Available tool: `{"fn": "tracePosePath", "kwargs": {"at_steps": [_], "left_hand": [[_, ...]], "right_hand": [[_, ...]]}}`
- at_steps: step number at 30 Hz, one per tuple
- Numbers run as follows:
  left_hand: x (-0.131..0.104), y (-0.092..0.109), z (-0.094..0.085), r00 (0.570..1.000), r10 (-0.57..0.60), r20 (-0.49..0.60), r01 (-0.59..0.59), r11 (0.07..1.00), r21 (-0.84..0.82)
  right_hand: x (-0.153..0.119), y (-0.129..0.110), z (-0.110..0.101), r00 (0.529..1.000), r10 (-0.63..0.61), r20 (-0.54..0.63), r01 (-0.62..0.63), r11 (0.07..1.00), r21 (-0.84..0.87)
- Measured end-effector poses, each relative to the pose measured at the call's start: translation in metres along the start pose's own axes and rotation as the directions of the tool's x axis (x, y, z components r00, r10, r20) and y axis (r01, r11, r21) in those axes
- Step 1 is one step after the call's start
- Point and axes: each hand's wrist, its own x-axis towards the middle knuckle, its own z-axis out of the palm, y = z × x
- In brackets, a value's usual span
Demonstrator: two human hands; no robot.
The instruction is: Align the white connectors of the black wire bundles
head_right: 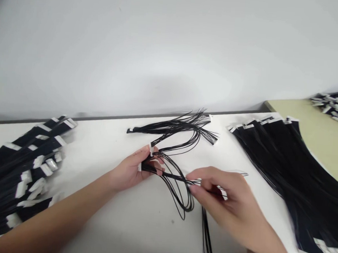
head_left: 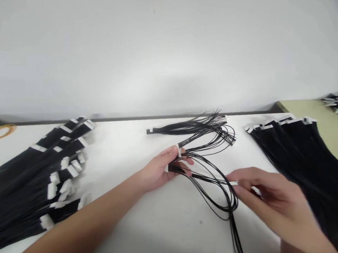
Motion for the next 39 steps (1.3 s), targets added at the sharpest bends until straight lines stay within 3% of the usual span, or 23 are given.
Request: {"fn": "tracePosePath", "kwargs": {"at_steps": [2, 4, 7, 9, 12, 17, 22, 25, 29, 34, 39], "left_hand": [[0.000, 0.000, 0.001, 1.000, -0.006, -0.002, 0.006, 1.000, 0.018], [0.000, 0.001, 0.003, 1.000, -0.015, -0.005, 0.015, 1.000, 0.027], [0.001, 0.002, 0.004, 0.999, -0.032, -0.011, 0.032, 0.998, 0.051], [0.000, 0.002, 0.004, 0.999, -0.043, 0.003, 0.043, 0.995, 0.086], [0.000, 0.002, 0.004, 0.997, -0.052, 0.053, 0.045, 0.991, 0.126], [-0.001, 0.004, 0.005, 0.993, -0.049, 0.111, 0.036, 0.992, 0.117], [-0.002, 0.005, 0.007, 0.993, -0.053, 0.109, 0.046, 0.997, 0.058], [-0.002, 0.004, 0.006, 0.994, -0.052, 0.099, 0.047, 0.998, 0.052], [-0.002, 0.004, 0.006, 0.994, -0.057, 0.096, 0.050, 0.996, 0.067], [-0.001, 0.002, 0.007, 0.994, -0.049, 0.100, 0.039, 0.994, 0.097], [-0.002, 0.000, 0.006, 0.993, -0.045, 0.107, 0.030, 0.990, 0.139]], "right_hand": [[-0.004, 0.002, -0.009, 0.989, 0.070, -0.134, -0.026, 0.952, 0.306], [-0.007, 0.005, -0.016, 0.967, 0.165, -0.195, -0.023, 0.816, 0.578], [-0.007, 0.012, -0.023, 0.971, 0.211, -0.113, -0.060, 0.671, 0.739], [-0.004, 0.015, -0.022, 0.969, 0.210, -0.132, -0.037, 0.648, 0.761], [0.005, 0.017, -0.016, 0.938, 0.238, -0.252, 0.021, 0.687, 0.726], [0.019, 0.025, -0.006, 0.865, 0.331, -0.377, 0.007, 0.744, 0.669], [0.021, 0.023, -0.006, 0.794, 0.388, -0.468, 0.096, 0.680, 0.727], [0.018, 0.017, -0.007, 0.836, 0.347, -0.424, 0.123, 0.635, 0.763], [0.012, 0.012, -0.002, 0.903, 0.205, -0.378, 0.130, 0.708, 0.694], [0.009, 0.009, 0.012, 0.919, -0.018, -0.393, 0.141, 0.947, 0.288], [0.012, 0.011, 0.017, 0.969, -0.008, -0.248, 0.032, 0.995, 0.094]]}}
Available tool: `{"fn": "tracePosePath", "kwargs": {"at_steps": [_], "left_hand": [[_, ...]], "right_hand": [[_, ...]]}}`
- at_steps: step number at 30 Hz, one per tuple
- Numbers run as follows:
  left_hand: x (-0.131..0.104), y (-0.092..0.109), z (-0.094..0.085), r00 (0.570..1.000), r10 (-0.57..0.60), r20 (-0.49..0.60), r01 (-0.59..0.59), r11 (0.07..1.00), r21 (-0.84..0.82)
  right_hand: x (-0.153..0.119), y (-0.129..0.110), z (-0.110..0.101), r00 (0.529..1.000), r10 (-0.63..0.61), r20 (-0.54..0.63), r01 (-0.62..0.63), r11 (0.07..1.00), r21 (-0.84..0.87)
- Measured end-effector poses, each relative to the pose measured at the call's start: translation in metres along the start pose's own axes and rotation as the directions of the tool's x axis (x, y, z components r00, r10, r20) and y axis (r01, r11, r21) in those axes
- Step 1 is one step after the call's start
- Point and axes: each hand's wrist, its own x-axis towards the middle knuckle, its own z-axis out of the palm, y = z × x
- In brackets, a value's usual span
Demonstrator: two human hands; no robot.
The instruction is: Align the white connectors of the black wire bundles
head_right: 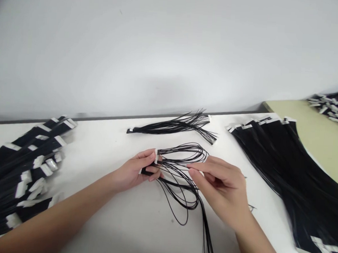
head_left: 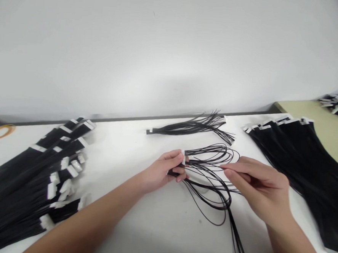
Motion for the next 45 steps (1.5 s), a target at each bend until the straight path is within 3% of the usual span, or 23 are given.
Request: {"fn": "tracePosePath", "kwargs": {"at_steps": [12, 20, 45], "left_hand": [[0.0011, -0.0015, -0.0031, 0.998, 0.001, 0.069, -0.004, 0.999, 0.044], [0.0017, -0.0014, -0.0034, 0.998, -0.003, 0.068, 0.001, 1.000, 0.022], [0.0007, -0.0027, -0.0046, 0.997, 0.001, 0.072, -0.003, 1.000, 0.029]], "right_hand": [[0.0019, 0.0041, 0.0019, 0.995, 0.061, 0.079, -0.052, 0.993, -0.108], [0.0021, 0.0029, 0.0007, 0.991, 0.065, 0.115, -0.056, 0.995, -0.086], [0.0005, 0.0046, 0.0012, 0.992, 0.095, 0.078, -0.092, 0.995, -0.046]]}}
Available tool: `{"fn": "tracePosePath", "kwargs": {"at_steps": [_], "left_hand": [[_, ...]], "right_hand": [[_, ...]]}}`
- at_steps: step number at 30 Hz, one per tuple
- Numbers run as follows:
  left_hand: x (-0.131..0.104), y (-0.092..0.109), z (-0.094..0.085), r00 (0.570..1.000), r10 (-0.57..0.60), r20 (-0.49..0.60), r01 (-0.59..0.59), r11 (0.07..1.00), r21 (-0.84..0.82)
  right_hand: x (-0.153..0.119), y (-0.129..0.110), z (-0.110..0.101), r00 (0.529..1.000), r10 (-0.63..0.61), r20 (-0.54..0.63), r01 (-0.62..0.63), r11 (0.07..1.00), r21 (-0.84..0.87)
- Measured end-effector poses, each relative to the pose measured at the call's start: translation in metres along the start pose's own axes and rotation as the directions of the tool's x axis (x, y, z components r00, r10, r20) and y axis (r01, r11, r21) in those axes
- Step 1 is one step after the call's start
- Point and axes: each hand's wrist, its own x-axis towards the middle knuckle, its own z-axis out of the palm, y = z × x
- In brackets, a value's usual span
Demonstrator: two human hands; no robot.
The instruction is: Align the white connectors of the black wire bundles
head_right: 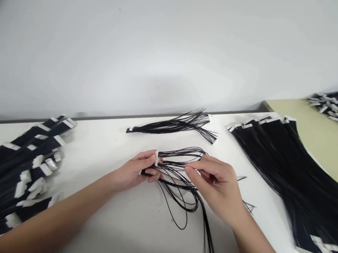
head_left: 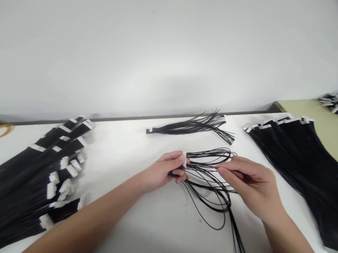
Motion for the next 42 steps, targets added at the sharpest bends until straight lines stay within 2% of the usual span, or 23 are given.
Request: {"fn": "tracePosePath", "kwargs": {"at_steps": [10, 21, 34, 42], "left_hand": [[0.0008, 0.0003, 0.0007, 1.000, 0.000, 0.004, 0.000, 1.000, 0.024], [-0.0004, 0.0025, 0.0019, 1.000, -0.009, -0.005, 0.009, 0.999, 0.043], [-0.0003, 0.0027, 0.0020, 1.000, -0.011, -0.019, 0.011, 1.000, 0.014], [-0.0006, 0.0029, 0.0037, 1.000, -0.007, -0.003, 0.007, 0.997, 0.083]], "right_hand": [[0.0007, -0.0005, 0.0018, 0.999, 0.020, -0.026, -0.022, 0.998, -0.055], [0.0025, -0.0001, 0.0053, 0.990, -0.109, -0.093, 0.086, 0.970, -0.229], [0.0016, -0.0029, 0.0061, 0.990, -0.132, -0.042, 0.120, 0.966, -0.229], [0.0017, -0.0006, 0.0072, 0.982, -0.173, -0.071, 0.153, 0.960, -0.233]]}}
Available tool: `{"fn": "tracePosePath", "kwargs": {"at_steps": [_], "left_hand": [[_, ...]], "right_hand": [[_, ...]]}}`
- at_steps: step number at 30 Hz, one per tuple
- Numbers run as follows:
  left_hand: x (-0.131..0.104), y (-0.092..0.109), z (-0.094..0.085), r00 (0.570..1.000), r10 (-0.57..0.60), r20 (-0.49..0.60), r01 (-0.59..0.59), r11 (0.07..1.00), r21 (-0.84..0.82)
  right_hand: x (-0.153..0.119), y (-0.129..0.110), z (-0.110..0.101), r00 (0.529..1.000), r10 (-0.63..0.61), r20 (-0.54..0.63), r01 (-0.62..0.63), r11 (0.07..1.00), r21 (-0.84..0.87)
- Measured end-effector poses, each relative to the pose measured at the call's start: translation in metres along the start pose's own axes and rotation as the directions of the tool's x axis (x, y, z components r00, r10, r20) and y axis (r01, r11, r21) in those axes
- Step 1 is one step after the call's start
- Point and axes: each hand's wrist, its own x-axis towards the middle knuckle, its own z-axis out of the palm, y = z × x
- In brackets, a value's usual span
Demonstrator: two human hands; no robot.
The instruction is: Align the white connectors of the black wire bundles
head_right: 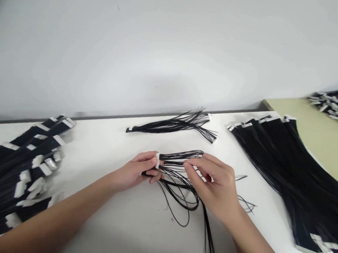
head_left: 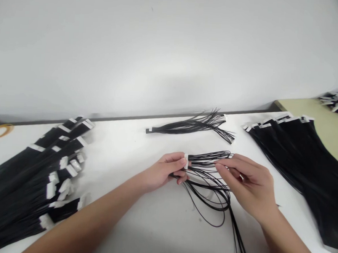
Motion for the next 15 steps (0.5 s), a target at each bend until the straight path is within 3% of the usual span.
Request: {"fn": "tracePosePath", "kwargs": {"at_steps": [3, 7, 15], "left_hand": [[0.000, 0.000, 0.000, 1.000, -0.003, 0.008, 0.003, 1.000, 0.009], [0.001, 0.000, 0.000, 0.999, 0.008, 0.042, -0.008, 1.000, 0.008], [0.001, -0.002, 0.000, 0.993, 0.003, 0.118, -0.017, 0.994, 0.112]], "right_hand": [[-0.001, 0.003, 0.002, 0.990, -0.139, -0.034, 0.137, 0.989, -0.048], [-0.005, 0.012, 0.005, 0.924, -0.381, -0.017, 0.369, 0.903, -0.219], [-0.009, 0.017, 0.008, 0.853, -0.513, 0.094, 0.517, 0.808, -0.284]]}}
